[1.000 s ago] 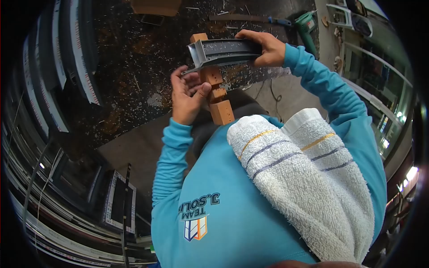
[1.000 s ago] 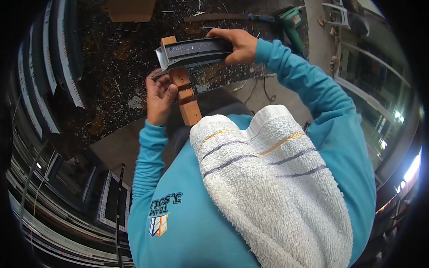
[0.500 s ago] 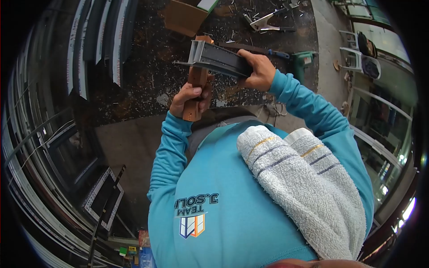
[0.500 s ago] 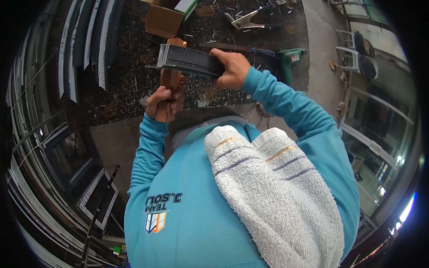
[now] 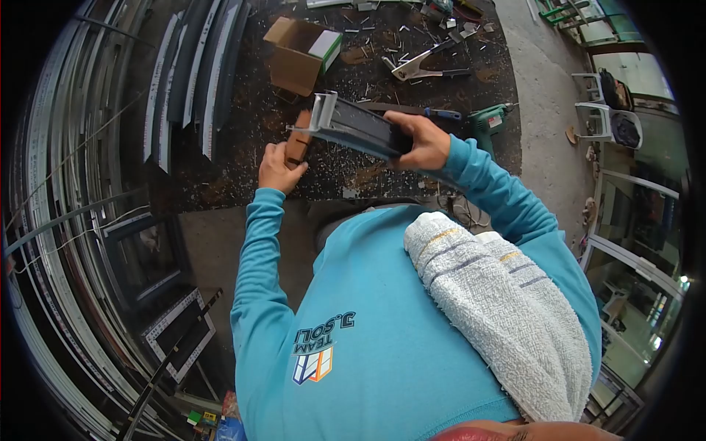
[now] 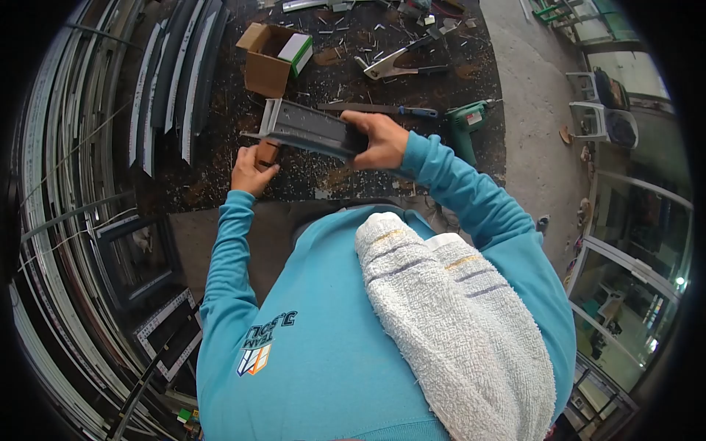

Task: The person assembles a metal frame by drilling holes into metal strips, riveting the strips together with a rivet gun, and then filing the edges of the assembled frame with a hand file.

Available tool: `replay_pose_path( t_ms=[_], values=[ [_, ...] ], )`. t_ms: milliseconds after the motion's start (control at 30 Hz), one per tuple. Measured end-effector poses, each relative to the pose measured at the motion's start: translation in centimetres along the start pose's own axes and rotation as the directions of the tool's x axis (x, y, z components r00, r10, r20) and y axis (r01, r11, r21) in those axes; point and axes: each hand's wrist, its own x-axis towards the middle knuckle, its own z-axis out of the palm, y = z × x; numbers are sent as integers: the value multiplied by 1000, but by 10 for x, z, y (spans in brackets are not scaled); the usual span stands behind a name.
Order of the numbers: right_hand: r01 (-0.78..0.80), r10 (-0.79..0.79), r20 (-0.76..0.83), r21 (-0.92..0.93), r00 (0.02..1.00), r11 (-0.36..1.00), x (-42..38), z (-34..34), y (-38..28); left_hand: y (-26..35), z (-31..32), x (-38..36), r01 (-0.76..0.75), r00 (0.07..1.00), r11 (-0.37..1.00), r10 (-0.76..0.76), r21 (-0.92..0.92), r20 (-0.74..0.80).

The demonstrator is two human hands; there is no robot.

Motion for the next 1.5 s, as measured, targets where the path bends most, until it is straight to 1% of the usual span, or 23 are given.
replay_pose_path(
  t_ms=[33,67,100,167,200,300,367,400,433,500,600,633,667,700,733,767,833,933,1100,1267,1367,1433,1500],
  values=[
    [20,-22,31,46,999,999,-6,1,-13,-6,8,2,-37,999,978,36,205,9],
    [-1,2,88,-11,996,1000,-12,-6,-36,-4,14,4,74,996,955,-83,288,19],
    [84,-86,62,27,994,996,-15,-10,-47,-1,21,3,82,995,949,-63,303,-72],
    [254,-254,-11,88,967,963,-19,-19,-67,46,3,3,-29,976,994,6,-102,-219],
    [300,-297,-48,68,954,951,-17,-25,-82,75,-10,7,-27,1000,588,16,-809,-21],
    [208,-244,-236,-167,941,964,-10,-32,-140,182,-105,8,-455,826,-7,370,-890,-425],
    [312,-381,-230,-286,896,906,-1,-22,-162,218,-155,10,-481,802,-66,370,-874,-469],
    [367,-453,-214,-345,866,864,1,-18,-172,239,-187,7,-415,882,71,275,-907,-382],
    [558,-667,-257,-387,700,734,7,-16,-175,245,-207,6,-459,850,108,341,-882,-401],
    [671,-698,-208,-192,686,716,8,-31,-179,249,-249,5,-553,776,187,470,-812,-420],
    [605,-578,-249,43,777,795,27,-63,-114,245,-296,-23,-722,676,423,598,-547,-430],
    [478,-443,-250,101,861,873,40,-68,-69,242,-307,-33,-737,670,499,628,-456,-396],
    [260,-267,-300,-64,916,963,53,-71,-13,225,-312,-34,-795,605,543,682,-270,-412],
    [-15,-133,-386,-357,913,934,58,-67,43,224,-312,-41,-767,642,562,674,-311,-365],
    [-95,-77,-269,-572,960,814,66,-68,114,221,-311,-38,-836,549,497,756,-234,-356],
    [-278,153,-252,-602,956,749,47,-56,118,216,-309,-34,-891,455,424,826,-164,-334],
    [-387,252,-294,-742,922,547,28,-41,131,219,-304,-38,-886,453,463,852,-26,-262],
    [-359,136,-346,-744,928,564,16,-39,146,208,-280,-29,-906,422,403,844,-127,-332],
    [-556,350,-443,-747,825,364,-18,-67,155,206,-254,-18,-907,419,376,842,-188,-339],
    [-328,116,-307,-856,944,400,-53,-87,188,212,-225,-8,-895,428,360,860,-265,-279],
    [-253,27,-336,-651,942,715,-72,-93,145,208,-210,0,-881,436,350,862,-320,-259],
    [137,-312,-438,-387,843,912,-76,-101,132,207,-203,4,-882,437,357,865,-309,-246],
    [140,-183,-567,-119,803,983,-88,-109,81,210,-196,5,-884,435,368,874,-289,-219]
  ],
)
